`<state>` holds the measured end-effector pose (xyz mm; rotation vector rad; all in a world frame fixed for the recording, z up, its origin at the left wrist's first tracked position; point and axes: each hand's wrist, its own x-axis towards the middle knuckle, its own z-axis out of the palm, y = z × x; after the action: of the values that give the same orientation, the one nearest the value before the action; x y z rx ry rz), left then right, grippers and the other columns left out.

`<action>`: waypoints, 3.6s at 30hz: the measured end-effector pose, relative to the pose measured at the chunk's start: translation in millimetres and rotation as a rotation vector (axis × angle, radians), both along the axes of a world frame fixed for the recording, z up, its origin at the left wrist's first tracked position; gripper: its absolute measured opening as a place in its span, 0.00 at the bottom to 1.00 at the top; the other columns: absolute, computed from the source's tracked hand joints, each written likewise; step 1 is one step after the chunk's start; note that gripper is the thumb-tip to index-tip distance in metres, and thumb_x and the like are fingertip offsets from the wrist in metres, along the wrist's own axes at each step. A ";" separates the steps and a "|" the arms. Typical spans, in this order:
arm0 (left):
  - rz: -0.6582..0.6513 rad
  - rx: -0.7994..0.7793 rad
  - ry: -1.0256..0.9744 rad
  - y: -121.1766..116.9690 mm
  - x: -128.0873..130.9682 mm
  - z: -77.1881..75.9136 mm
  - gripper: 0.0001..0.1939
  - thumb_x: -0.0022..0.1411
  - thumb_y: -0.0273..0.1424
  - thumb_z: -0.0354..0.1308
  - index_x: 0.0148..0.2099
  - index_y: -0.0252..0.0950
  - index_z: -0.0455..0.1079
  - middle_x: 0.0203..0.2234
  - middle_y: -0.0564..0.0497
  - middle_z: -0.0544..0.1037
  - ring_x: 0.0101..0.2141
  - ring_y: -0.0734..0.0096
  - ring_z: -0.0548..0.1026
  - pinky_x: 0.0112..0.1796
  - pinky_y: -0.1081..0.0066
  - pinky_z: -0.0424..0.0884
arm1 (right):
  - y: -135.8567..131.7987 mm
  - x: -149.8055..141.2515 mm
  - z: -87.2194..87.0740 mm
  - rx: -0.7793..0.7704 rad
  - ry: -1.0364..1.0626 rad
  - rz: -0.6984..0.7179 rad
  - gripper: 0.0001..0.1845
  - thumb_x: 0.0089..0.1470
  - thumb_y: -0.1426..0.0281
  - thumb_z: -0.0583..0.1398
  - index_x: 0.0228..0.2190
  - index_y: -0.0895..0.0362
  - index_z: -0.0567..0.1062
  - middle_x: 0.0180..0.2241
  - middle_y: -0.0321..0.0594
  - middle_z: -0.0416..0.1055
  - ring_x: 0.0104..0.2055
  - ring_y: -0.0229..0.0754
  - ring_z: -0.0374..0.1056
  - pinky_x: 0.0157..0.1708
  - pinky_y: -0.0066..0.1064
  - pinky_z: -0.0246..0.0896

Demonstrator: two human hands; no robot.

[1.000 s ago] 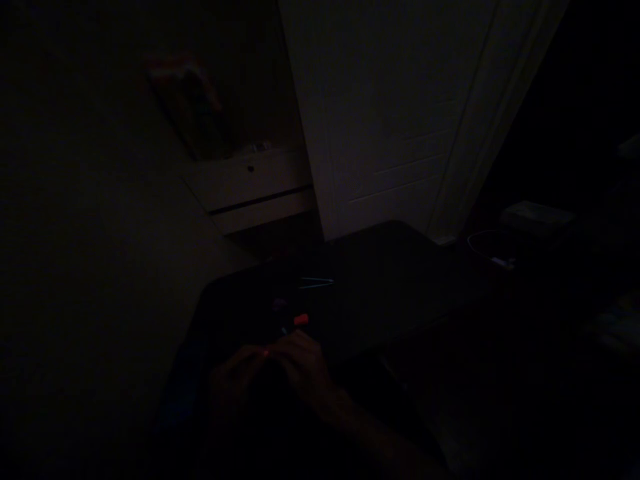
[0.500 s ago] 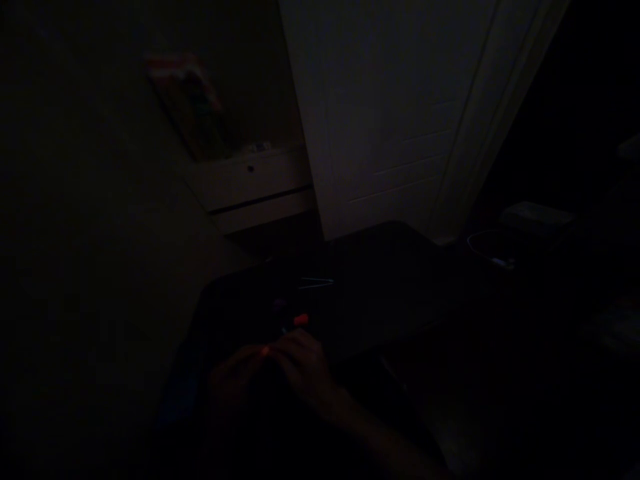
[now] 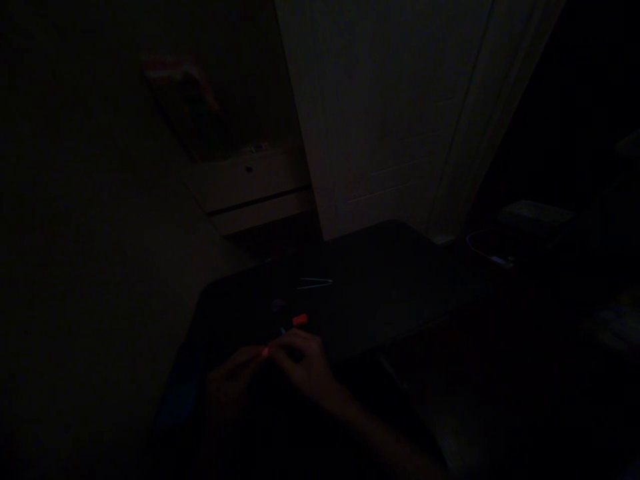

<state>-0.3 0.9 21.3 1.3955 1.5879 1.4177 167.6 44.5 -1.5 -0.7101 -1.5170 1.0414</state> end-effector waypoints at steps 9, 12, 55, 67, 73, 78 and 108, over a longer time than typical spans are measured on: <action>0.015 0.103 0.151 -1.2 -3.4 -7.8 0.14 0.59 0.46 0.68 0.36 0.43 0.87 0.35 0.46 0.88 0.36 0.55 0.86 0.43 0.59 0.83 | 2.4 -2.5 -4.8 -0.086 -0.001 0.023 0.08 0.61 0.61 0.70 0.37 0.51 0.87 0.37 0.38 0.85 0.39 0.46 0.81 0.43 0.33 0.72; 0.004 0.125 0.188 -2.3 -3.7 -10.7 0.14 0.61 0.46 0.67 0.37 0.43 0.87 0.35 0.47 0.88 0.36 0.56 0.86 0.42 0.61 0.83 | 2.5 -1.3 -5.1 -0.081 -0.003 0.021 0.09 0.61 0.60 0.69 0.38 0.51 0.87 0.37 0.38 0.85 0.39 0.46 0.81 0.43 0.33 0.72; 0.087 -0.166 -0.001 4.2 4.1 3.9 0.16 0.54 0.45 0.68 0.31 0.37 0.83 0.28 0.45 0.86 0.31 0.55 0.84 0.36 0.63 0.80 | 1.0 -1.4 -5.7 0.018 -0.015 -0.014 0.09 0.67 0.63 0.65 0.43 0.51 0.86 0.39 0.41 0.82 0.41 0.45 0.78 0.43 0.34 0.71; 0.031 -0.135 -0.009 2.6 0.4 -3.0 0.15 0.57 0.43 0.66 0.34 0.36 0.83 0.30 0.45 0.87 0.32 0.57 0.84 0.36 0.65 0.79 | 0.3 -0.2 -2.4 0.075 -0.014 0.012 0.11 0.64 0.62 0.67 0.45 0.52 0.85 0.40 0.42 0.80 0.42 0.44 0.77 0.45 0.34 0.73; 0.036 -0.133 -0.002 3.3 1.6 -2.4 0.16 0.57 0.44 0.66 0.33 0.36 0.83 0.30 0.45 0.87 0.32 0.56 0.84 0.35 0.64 0.80 | -0.7 -0.1 -6.3 0.090 -0.078 -0.021 0.11 0.66 0.60 0.65 0.41 0.52 0.85 0.39 0.41 0.79 0.40 0.43 0.76 0.42 0.33 0.72; 0.036 -0.127 0.000 4.5 2.8 0.4 0.16 0.54 0.46 0.67 0.32 0.37 0.83 0.29 0.45 0.87 0.32 0.55 0.84 0.36 0.63 0.81 | -1.8 -0.2 -12.3 0.142 -0.081 -0.028 0.11 0.66 0.61 0.65 0.44 0.51 0.86 0.39 0.41 0.78 0.40 0.42 0.75 0.42 0.32 0.72; 0.095 -0.102 -0.010 2.7 3.9 -0.4 0.15 0.51 0.44 0.71 0.33 0.38 0.85 0.33 0.44 0.88 0.37 0.50 0.86 0.45 0.56 0.83 | 3.1 3.0 -24.8 0.291 -0.155 -0.037 0.13 0.69 0.70 0.61 0.50 0.48 0.84 0.44 0.44 0.81 0.43 0.45 0.78 0.44 0.35 0.75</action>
<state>3.6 3.5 20.9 1.2676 1.7151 1.3743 170.6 47.6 -26.3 -0.6206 -1.7389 0.7300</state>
